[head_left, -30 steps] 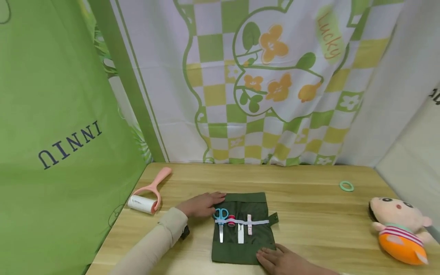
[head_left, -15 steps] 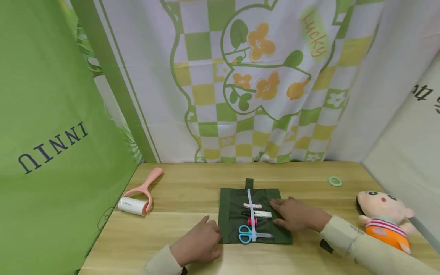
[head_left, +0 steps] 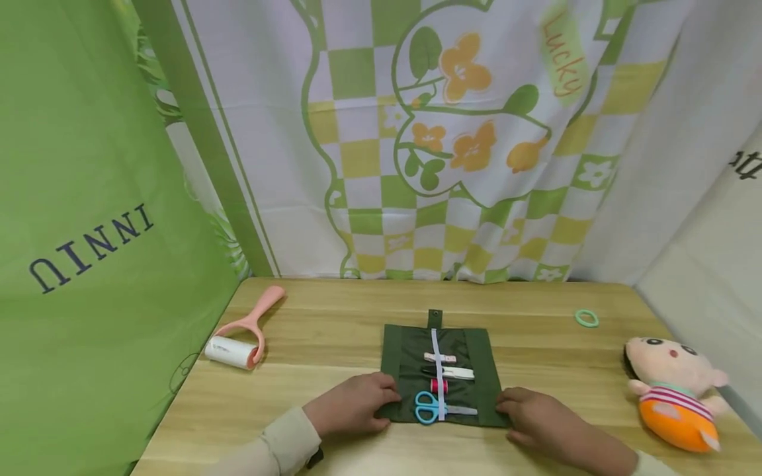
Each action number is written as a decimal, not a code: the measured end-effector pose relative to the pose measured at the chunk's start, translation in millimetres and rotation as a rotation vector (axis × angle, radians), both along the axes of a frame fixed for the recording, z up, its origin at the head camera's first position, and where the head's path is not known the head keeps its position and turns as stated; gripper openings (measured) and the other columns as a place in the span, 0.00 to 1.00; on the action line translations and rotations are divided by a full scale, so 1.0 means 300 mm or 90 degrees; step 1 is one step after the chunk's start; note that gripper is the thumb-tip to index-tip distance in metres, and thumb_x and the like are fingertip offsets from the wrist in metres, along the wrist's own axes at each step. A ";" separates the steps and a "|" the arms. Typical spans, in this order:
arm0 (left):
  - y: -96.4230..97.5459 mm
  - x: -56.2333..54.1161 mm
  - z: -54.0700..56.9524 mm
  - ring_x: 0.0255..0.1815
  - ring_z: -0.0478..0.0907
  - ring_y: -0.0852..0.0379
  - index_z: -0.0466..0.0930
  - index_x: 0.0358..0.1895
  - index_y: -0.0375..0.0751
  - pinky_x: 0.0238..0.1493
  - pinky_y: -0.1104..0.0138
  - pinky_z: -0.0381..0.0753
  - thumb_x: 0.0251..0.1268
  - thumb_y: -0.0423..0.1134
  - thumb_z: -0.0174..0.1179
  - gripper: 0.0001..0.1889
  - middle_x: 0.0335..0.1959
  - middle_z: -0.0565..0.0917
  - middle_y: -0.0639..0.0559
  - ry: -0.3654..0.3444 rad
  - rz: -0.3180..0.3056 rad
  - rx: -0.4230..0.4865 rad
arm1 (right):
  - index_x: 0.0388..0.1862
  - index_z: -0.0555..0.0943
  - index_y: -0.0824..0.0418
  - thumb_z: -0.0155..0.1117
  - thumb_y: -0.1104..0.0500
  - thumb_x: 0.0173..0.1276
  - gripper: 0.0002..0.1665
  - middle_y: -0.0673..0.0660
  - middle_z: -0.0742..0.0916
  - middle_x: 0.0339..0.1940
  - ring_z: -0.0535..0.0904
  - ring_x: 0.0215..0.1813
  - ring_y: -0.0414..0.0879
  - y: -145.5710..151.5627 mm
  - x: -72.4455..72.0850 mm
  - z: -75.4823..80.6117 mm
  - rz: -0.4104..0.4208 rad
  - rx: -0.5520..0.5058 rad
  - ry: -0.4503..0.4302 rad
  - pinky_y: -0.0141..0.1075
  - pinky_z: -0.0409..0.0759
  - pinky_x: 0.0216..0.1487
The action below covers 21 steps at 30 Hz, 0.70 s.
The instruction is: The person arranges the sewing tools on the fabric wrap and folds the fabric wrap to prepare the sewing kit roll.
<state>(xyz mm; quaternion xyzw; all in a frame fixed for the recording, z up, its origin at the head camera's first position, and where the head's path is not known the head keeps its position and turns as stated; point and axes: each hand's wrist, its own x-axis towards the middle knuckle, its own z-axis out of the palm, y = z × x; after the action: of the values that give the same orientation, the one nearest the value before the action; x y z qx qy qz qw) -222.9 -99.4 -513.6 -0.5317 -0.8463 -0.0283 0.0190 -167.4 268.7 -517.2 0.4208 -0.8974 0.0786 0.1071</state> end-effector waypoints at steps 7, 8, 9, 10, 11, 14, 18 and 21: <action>-0.012 0.012 -0.020 0.21 0.64 0.72 0.82 0.29 0.51 0.27 0.79 0.68 0.62 0.39 0.63 0.04 0.25 0.78 0.63 0.015 -0.020 0.035 | 0.27 0.85 0.54 0.74 0.65 0.49 0.08 0.43 0.84 0.28 0.77 0.29 0.30 -0.021 -0.012 -0.043 0.020 -0.031 0.070 0.25 0.74 0.28; -0.017 0.018 -0.023 0.21 0.62 0.72 0.81 0.28 0.51 0.26 0.80 0.65 0.63 0.38 0.62 0.06 0.24 0.78 0.64 -0.004 -0.017 0.053 | 0.28 0.85 0.54 0.73 0.66 0.50 0.08 0.43 0.84 0.27 0.76 0.29 0.29 -0.015 -0.012 -0.043 0.025 -0.048 0.065 0.24 0.73 0.28; -0.023 0.026 -0.026 0.21 0.62 0.74 0.82 0.28 0.52 0.26 0.82 0.66 0.65 0.37 0.62 0.07 0.23 0.79 0.65 -0.023 -0.013 0.075 | 0.29 0.85 0.54 0.72 0.66 0.52 0.08 0.42 0.84 0.27 0.76 0.29 0.27 -0.007 -0.012 -0.043 0.029 -0.070 0.057 0.23 0.72 0.28; -0.029 0.034 -0.029 0.22 0.63 0.76 0.84 0.30 0.51 0.28 0.84 0.66 0.66 0.37 0.61 0.07 0.25 0.81 0.65 -0.052 -0.007 0.100 | 0.30 0.85 0.54 0.72 0.67 0.53 0.09 0.42 0.85 0.27 0.76 0.30 0.27 0.002 -0.010 -0.043 0.033 -0.098 0.038 0.22 0.72 0.29; -0.037 0.044 -0.032 0.24 0.65 0.78 0.86 0.33 0.50 0.30 0.86 0.67 0.67 0.36 0.61 0.06 0.27 0.84 0.64 -0.080 -0.001 0.125 | 0.32 0.85 0.54 0.71 0.67 0.55 0.09 0.44 0.86 0.28 0.77 0.31 0.27 0.012 -0.006 -0.041 0.036 -0.129 0.014 0.20 0.72 0.30; -0.057 0.070 -0.025 0.29 0.73 0.81 0.89 0.41 0.46 0.34 0.88 0.72 0.70 0.36 0.61 0.07 0.34 0.90 0.59 -0.155 0.015 0.192 | 0.37 0.86 0.59 0.70 0.70 0.59 0.09 0.50 0.90 0.31 0.83 0.35 0.29 0.038 0.009 -0.031 0.049 -0.203 -0.070 0.19 0.77 0.34; -0.066 0.078 0.007 0.27 0.75 0.80 0.87 0.49 0.39 0.31 0.85 0.75 0.72 0.35 0.60 0.09 0.32 0.90 0.53 -0.274 0.070 0.265 | 0.44 0.84 0.63 0.67 0.73 0.63 0.12 0.51 0.90 0.32 0.84 0.36 0.30 0.052 0.016 -0.001 0.027 -0.282 -0.188 0.23 0.81 0.34; -0.066 0.058 0.017 0.23 0.74 0.78 0.81 0.57 0.37 0.29 0.80 0.77 0.71 0.33 0.60 0.14 0.27 0.87 0.52 -0.363 0.126 0.304 | 0.47 0.81 0.62 0.66 0.74 0.63 0.15 0.47 0.87 0.27 0.82 0.30 0.30 0.034 -0.004 0.022 0.005 -0.322 -0.206 0.25 0.80 0.28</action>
<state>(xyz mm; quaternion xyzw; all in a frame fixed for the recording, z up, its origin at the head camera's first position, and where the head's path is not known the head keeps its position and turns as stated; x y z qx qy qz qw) -205.6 -119.1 -508.4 -0.3985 -0.8346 -0.3693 -0.0915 -168.6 279.1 -510.5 0.3666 -0.8529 0.3663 0.0636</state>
